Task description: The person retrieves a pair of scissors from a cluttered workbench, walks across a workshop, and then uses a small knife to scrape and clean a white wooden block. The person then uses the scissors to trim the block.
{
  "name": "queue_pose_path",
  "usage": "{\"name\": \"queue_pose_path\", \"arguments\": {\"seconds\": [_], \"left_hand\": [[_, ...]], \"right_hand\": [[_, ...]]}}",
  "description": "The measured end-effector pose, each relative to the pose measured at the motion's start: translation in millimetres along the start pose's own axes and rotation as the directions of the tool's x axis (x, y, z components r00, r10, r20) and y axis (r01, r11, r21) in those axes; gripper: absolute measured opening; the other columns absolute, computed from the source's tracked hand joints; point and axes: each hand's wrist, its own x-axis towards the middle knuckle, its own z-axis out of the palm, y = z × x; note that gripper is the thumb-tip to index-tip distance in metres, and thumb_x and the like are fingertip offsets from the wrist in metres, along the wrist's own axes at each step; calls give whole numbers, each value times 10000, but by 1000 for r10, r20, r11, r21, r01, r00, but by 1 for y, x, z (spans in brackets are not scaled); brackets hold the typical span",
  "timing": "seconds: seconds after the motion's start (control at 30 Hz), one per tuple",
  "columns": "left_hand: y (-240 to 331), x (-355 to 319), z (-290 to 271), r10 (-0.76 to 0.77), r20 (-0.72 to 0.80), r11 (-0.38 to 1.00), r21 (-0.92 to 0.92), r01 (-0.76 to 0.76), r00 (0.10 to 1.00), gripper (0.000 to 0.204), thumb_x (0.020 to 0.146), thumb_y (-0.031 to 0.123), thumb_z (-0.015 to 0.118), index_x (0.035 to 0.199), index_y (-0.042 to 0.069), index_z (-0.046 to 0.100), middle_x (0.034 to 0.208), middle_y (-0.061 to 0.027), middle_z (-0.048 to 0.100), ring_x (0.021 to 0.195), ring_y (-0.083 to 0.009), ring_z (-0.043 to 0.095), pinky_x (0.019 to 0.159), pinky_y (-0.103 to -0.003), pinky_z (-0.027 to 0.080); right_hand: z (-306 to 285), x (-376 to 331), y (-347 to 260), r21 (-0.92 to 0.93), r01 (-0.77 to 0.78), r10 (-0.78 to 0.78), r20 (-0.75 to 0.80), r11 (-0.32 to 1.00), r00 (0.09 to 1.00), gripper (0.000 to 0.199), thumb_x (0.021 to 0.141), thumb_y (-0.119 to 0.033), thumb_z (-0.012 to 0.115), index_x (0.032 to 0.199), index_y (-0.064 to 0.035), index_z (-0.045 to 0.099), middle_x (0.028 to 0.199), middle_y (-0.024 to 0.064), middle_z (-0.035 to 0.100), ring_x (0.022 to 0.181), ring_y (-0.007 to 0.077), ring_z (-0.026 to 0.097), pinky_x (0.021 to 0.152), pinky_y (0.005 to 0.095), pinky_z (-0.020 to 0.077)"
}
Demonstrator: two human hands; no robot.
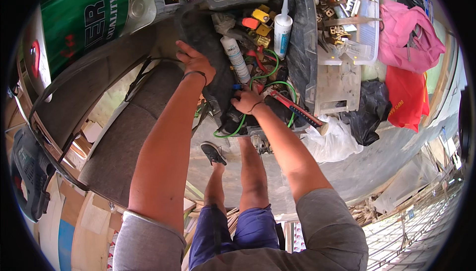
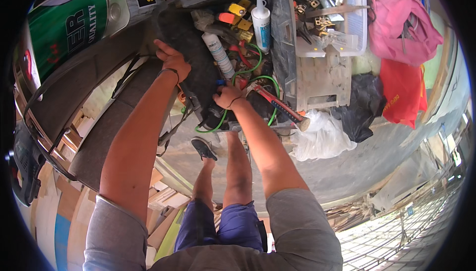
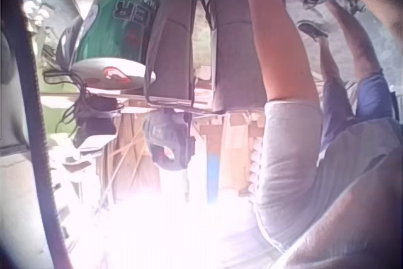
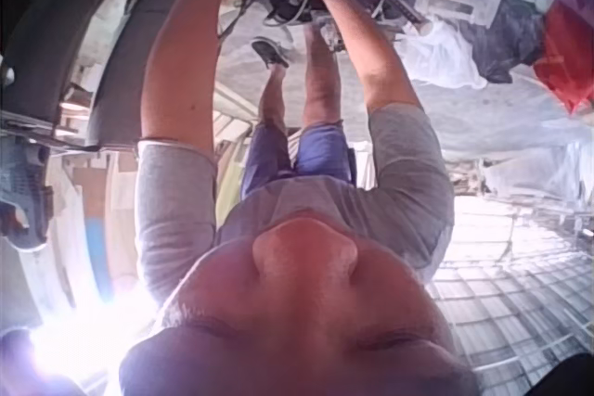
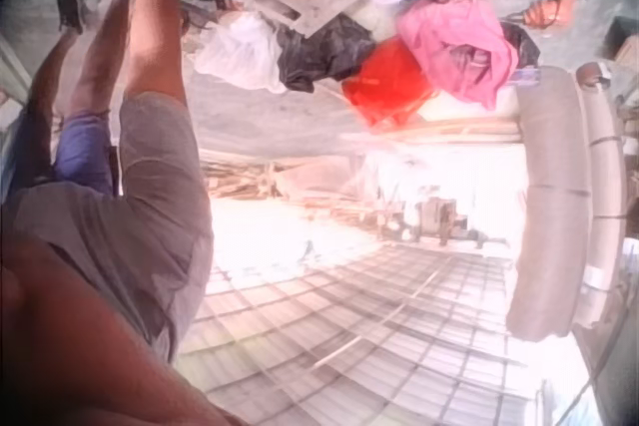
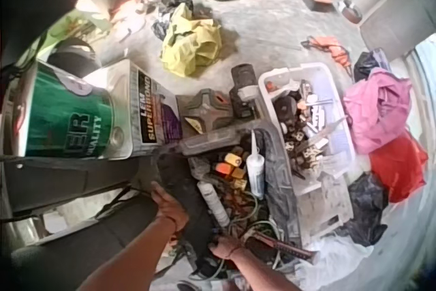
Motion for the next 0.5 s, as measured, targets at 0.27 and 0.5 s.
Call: {"name": "queue_pose_path", "arguments": {"seconds": [0.27, 0.5], "left_hand": [[-4, 11, 13, -53, -83, 989, -145, 41, 995, 894, 867, 125, 541, 1363, -210, -123, 1367, -469, -265, 1331, -626, 45, 1081, -355, 333], [2, -4, 1, -145, -98, 888, -452, 86, 985, 1050, 834, 122, 595, 1359, -114, -282, 1429, -355, -295, 1398, -503, -55, 1029, -376, 422]], "right_hand": [[7, -6, 2, 121, 10, -17, 59, 993, 998, 371, 730, -396, 668, 982, -123, 660, 1179, 95, 591, 1211, 372, 461, 957, 548, 401], [12, -24, 12, 188, 132, -106, -143, 973, 984, 295, 673, -311, 711, 854, -97, 618, 998, 97, 628, 1040, 374, 527, 869, 442, 459]]}}
